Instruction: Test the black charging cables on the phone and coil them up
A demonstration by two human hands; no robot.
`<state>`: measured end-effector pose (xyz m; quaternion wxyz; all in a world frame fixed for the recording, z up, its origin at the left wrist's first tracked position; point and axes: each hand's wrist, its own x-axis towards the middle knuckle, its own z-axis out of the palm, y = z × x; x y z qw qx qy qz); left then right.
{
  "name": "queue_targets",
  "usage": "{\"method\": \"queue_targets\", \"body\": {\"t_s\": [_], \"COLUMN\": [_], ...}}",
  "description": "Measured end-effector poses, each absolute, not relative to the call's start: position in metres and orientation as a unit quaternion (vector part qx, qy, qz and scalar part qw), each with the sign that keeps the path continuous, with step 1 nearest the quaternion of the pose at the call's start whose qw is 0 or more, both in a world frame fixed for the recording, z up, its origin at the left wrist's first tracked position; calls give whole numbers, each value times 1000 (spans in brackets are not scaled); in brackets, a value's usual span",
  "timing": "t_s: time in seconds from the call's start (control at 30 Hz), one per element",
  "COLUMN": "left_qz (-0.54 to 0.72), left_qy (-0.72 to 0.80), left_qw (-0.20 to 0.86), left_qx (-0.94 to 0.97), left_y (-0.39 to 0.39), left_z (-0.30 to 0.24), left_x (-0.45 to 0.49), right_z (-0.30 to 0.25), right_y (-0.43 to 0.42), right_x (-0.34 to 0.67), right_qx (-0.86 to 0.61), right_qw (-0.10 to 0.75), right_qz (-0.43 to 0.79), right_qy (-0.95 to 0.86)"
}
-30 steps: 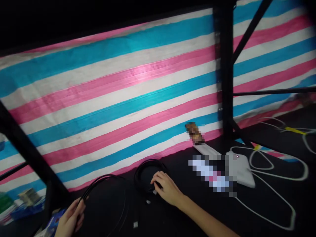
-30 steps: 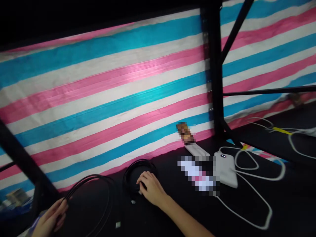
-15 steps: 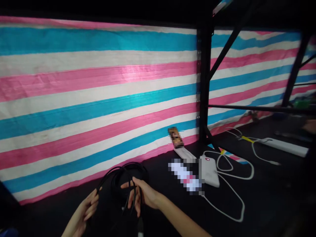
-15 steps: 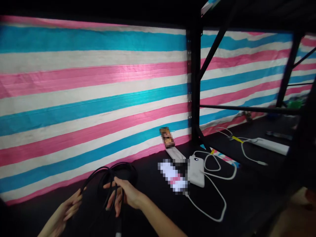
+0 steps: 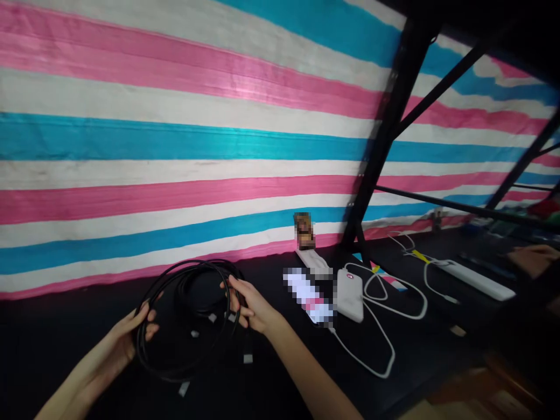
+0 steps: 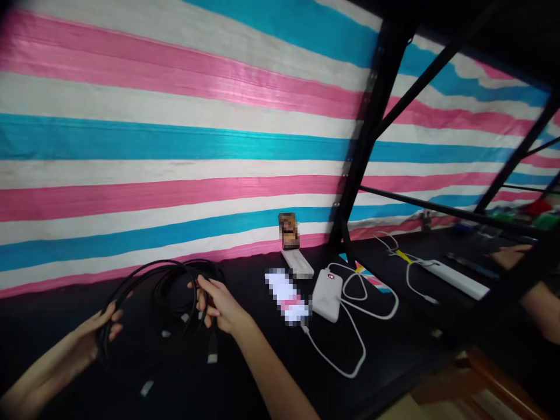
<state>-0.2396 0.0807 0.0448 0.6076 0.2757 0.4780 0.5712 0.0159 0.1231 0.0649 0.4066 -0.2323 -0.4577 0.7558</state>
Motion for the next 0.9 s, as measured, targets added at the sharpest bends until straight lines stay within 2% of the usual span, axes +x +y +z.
{"method": "queue_targets", "body": {"t_s": [0.2, 0.3, 0.37, 0.47, 0.6, 0.73, 0.83, 0.9], "left_qz": [583, 629, 664, 719, 781, 819, 844, 830], "left_qy": [538, 529, 493, 401, 323, 336, 324, 383], "left_qw": [493, 453, 454, 476, 458, 402, 374, 349], "left_qx": [356, 346, 332, 308, 277, 235, 207, 208], "left_y": [81, 82, 81, 76, 65, 55, 52, 53], "left_z": [40, 40, 43, 50, 63, 73, 74, 73], "left_x": [-255, -264, -268, -273, -283, -301, -311, -311], "right_z": [65, 59, 55, 51, 54, 66, 74, 77], "right_y": [127, 136, 143, 152, 155, 152, 153, 155], "right_x": [25, 31, 36, 44, 53, 61, 68, 73], "right_qx": [-261, -336, -382, -402, -347, -288, -295, -297], "right_qw": [388, 426, 464, 520, 576, 611, 648, 666], "right_qz": [742, 624, 519, 435, 458, 527, 529, 521], "right_qy": [-480, -562, -608, -615, -582, -516, -462, -443]}}
